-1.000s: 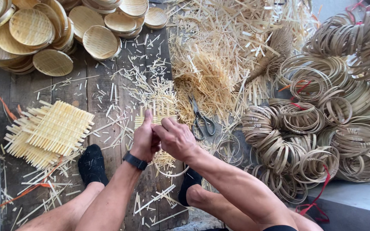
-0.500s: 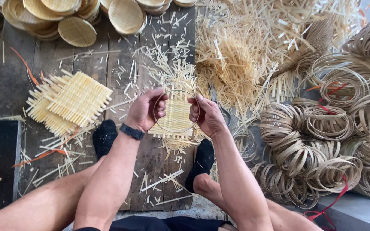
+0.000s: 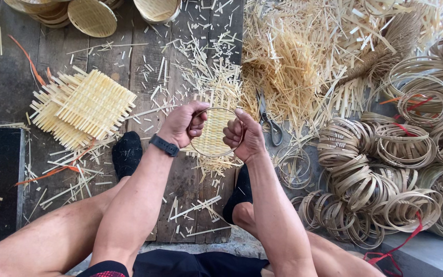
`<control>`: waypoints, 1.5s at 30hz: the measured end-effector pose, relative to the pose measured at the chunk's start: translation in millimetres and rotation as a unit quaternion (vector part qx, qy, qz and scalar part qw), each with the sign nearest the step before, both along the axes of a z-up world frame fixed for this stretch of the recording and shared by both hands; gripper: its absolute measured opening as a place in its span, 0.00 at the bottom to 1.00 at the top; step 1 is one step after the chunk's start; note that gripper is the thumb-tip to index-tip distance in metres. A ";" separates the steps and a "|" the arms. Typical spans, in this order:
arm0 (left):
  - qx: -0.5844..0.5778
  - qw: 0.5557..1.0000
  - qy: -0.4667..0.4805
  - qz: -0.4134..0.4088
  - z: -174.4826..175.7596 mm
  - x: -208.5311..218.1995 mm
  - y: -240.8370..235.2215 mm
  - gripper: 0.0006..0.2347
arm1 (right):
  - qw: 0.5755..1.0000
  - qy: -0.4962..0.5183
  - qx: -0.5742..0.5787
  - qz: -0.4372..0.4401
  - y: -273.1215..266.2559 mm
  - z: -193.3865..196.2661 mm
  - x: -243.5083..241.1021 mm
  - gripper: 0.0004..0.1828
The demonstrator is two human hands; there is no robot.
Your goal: The person weaves bamboo strips into a square lattice, aligns a circular bamboo frame over the lattice, and uses shears to cut away the excess bamboo material.
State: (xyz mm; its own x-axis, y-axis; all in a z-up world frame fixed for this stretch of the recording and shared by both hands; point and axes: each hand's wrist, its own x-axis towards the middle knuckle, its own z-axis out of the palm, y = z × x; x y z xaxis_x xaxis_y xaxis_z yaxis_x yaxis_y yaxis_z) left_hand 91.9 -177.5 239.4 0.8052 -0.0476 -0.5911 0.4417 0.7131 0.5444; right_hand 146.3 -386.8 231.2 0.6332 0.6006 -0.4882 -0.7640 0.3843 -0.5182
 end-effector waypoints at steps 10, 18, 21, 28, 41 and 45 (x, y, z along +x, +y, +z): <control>-0.021 0.997 0.008 0.078 -14.3 0.2 -5.2 0.12 | 0.994 -0.012 -0.105 -0.013 2.2 -8.6 -1.1 0.24; 0.206 0.969 0.064 0.118 -64.5 -13.1 -4.7 0.02 | 0.864 -0.206 -0.456 0.055 -14.3 -37.7 5.1 0.12; 0.431 0.900 0.024 0.052 -100.0 -21.0 -7.8 0.03 | 0.788 -0.186 -0.580 0.088 -5.8 -56.0 5.3 0.12; 0.654 0.754 0.055 -0.035 -148.4 -33.1 -14.9 0.03 | 0.722 -0.286 -0.622 0.097 6.9 -87.7 -6.3 0.10; 0.607 0.782 0.135 -0.054 -157.3 -21.9 -2.2 0.03 | 0.729 -0.247 -0.632 0.093 8.7 -88.4 -5.6 0.09; 0.593 0.795 0.115 -0.046 -157.3 -24.3 -1.2 0.04 | 0.729 -0.215 -0.643 0.093 7.0 -90.9 -5.6 0.10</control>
State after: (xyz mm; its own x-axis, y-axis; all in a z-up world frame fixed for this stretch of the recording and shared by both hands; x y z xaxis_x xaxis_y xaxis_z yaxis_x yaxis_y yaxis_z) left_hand 67.6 -178.7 82.1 0.6954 0.6005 -0.3947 0.6469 -0.2840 0.7077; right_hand 140.8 -379.8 140.2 0.8602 -0.0832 -0.5031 -0.4010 -0.7199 -0.5665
